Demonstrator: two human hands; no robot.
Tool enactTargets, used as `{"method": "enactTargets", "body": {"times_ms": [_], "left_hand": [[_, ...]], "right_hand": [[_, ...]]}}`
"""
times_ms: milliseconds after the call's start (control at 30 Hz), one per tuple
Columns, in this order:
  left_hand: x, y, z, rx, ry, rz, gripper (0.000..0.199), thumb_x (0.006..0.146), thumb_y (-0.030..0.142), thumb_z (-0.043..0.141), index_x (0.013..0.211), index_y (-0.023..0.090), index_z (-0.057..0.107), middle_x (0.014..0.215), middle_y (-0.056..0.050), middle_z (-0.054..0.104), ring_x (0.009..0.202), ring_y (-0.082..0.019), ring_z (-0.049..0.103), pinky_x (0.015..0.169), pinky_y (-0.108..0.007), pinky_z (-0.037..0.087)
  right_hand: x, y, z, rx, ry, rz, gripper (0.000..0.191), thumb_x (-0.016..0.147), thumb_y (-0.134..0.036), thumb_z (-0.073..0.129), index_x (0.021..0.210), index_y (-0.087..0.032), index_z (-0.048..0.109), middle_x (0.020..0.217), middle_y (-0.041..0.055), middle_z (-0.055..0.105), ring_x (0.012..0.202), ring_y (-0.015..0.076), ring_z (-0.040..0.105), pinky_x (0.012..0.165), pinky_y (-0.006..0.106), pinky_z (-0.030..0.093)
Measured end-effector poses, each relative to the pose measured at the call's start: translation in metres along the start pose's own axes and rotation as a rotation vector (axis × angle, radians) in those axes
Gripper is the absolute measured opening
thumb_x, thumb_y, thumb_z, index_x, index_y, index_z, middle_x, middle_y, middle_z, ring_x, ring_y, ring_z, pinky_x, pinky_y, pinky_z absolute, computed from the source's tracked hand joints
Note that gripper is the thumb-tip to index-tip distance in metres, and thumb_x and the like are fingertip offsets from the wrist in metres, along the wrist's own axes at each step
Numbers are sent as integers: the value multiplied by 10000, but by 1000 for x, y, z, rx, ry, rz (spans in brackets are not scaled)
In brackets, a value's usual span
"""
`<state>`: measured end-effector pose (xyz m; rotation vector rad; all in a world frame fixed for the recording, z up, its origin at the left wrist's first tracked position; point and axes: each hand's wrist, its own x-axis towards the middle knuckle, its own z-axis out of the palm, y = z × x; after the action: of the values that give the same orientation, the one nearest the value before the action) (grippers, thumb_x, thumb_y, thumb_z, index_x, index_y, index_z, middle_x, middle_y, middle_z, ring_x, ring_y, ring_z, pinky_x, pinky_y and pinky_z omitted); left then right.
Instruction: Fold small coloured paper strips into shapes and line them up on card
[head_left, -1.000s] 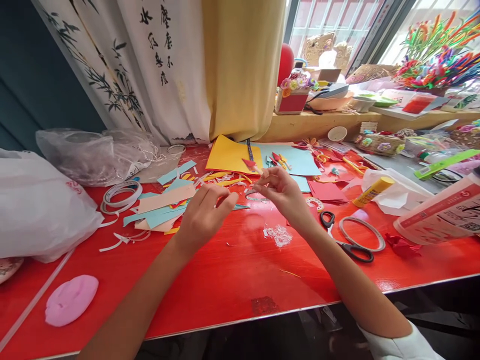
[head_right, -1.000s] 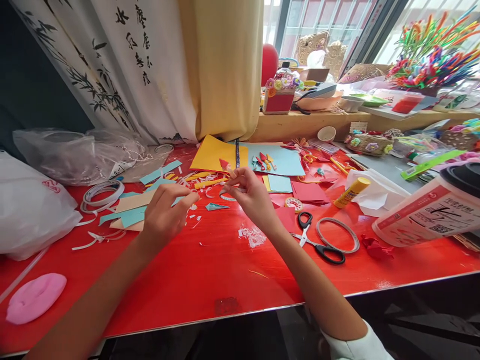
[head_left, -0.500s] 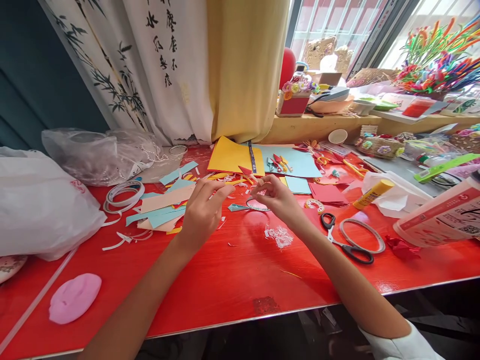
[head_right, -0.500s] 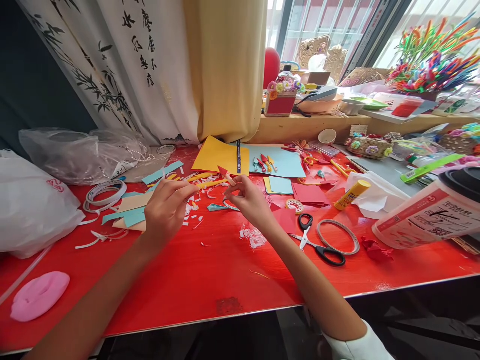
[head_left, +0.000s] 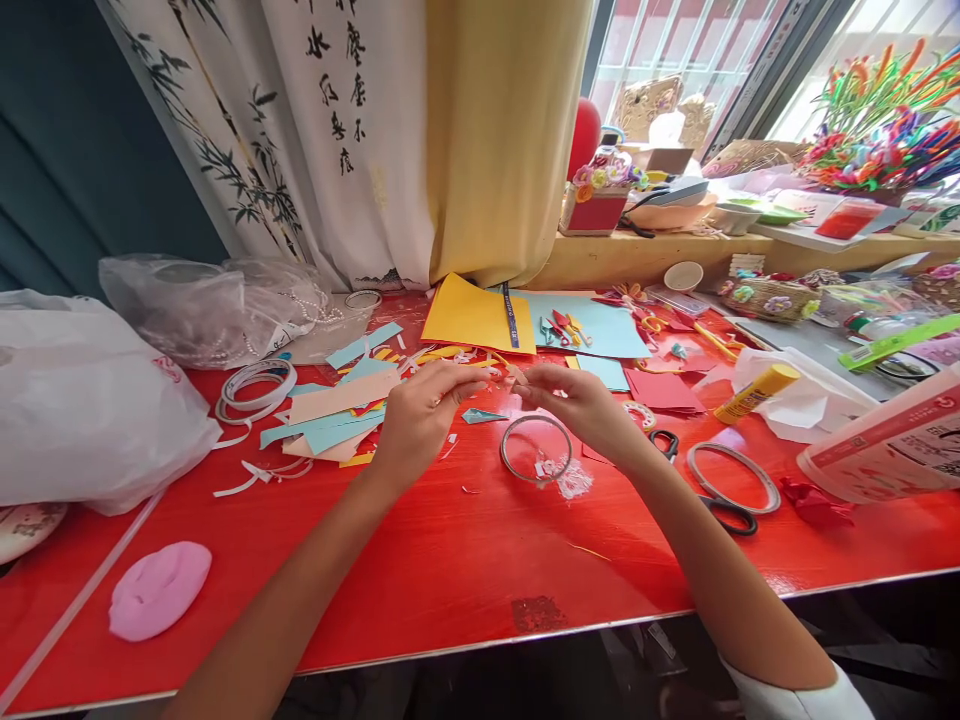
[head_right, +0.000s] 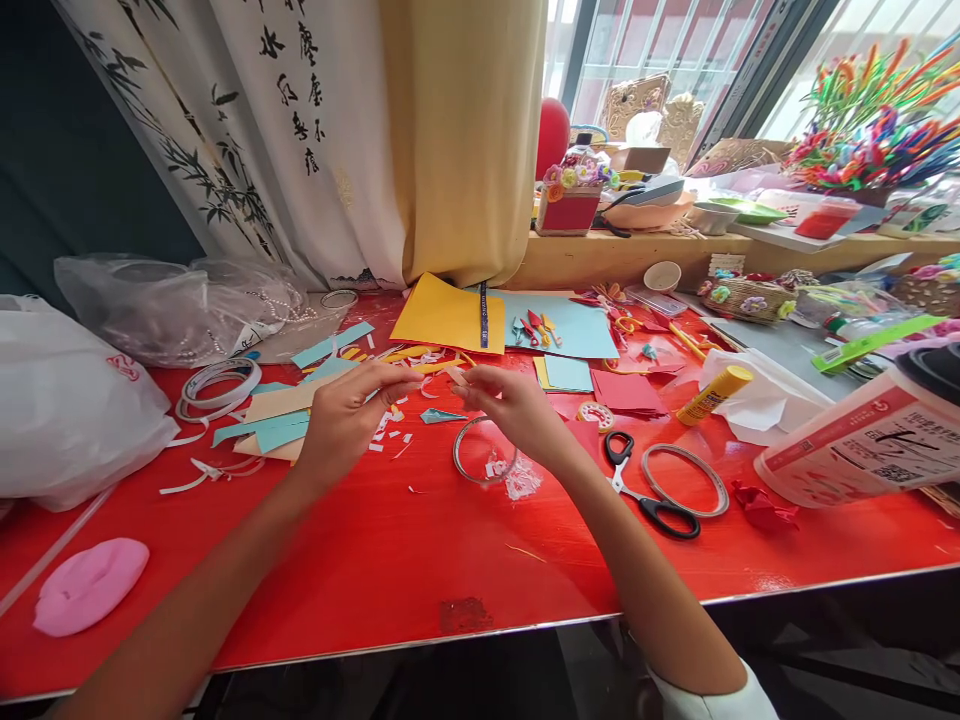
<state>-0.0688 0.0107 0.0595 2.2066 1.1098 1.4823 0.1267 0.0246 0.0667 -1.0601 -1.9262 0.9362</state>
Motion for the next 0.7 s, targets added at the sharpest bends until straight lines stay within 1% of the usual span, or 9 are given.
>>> {"method": "enactTargets", "body": {"times_ms": [67,133,167,267,333,433,500,600,700], "left_hand": [[1,2,0,-118,-44,-63,153,819,237,523,862,234,670,853,-13,635,811,-126,573,715,-234,461],[2,4,-1,-186,-54,-85,135,806,250,541,828,235,673,824,-13,614,805,-128,566,714,-240,467],[3,5,-1,-199,-55,-89,128,801,254,548,811,234,674,842,-18,603,823,-131,559,729,-248,469],[4,7,-2,-208,-71,-86,130,788,268,563,737,220,672,1013,-42,554,921,-149,532,777,-273,470],[5,8,-3,-224,-101,-93,137,784,281,566,724,216,671,1004,-46,551,901,-149,535,751,-274,477],[5,8,-4,-250,-120,-101,131,792,276,558,775,225,678,818,-28,594,787,-134,554,685,-258,473],[4,8,-4,-254,-126,-91,132,795,256,555,812,236,684,809,-22,618,780,-133,561,679,-256,467],[3,8,-5,-239,-167,-78,184,810,222,534,919,269,674,832,-9,624,781,-121,562,677,-247,460],[3,7,-5,-190,-186,-92,242,816,221,527,1025,279,634,822,1,623,764,-108,558,692,-240,452]], "right_hand": [[0,-1,-2,-152,71,-60,242,805,-404,520,824,-193,635,774,41,541,736,153,492,657,311,399],[0,-2,-2,-203,90,-116,233,809,-403,519,793,-210,649,813,46,506,779,159,476,668,304,394],[0,-2,-2,-191,81,-144,234,818,-399,506,785,-218,651,849,51,504,815,163,479,688,302,399],[-1,-3,0,-105,15,-186,237,846,-382,467,810,-229,644,911,52,548,858,166,504,733,304,410],[-2,-4,2,-51,-19,-166,232,848,-383,461,883,-233,634,889,44,591,825,165,521,718,309,415],[-3,-5,4,9,-35,-114,251,834,-394,481,955,-226,623,865,41,618,782,158,533,674,302,419],[-4,-5,6,55,-49,-86,249,818,-390,508,962,-216,614,850,38,616,761,147,542,650,290,421],[-4,-4,7,128,-56,-67,237,801,-366,544,977,-213,585,775,16,605,728,131,554,638,278,423],[-4,-4,8,103,-38,-73,199,798,-357,551,917,-209,609,788,19,612,732,129,547,636,279,415]]}}
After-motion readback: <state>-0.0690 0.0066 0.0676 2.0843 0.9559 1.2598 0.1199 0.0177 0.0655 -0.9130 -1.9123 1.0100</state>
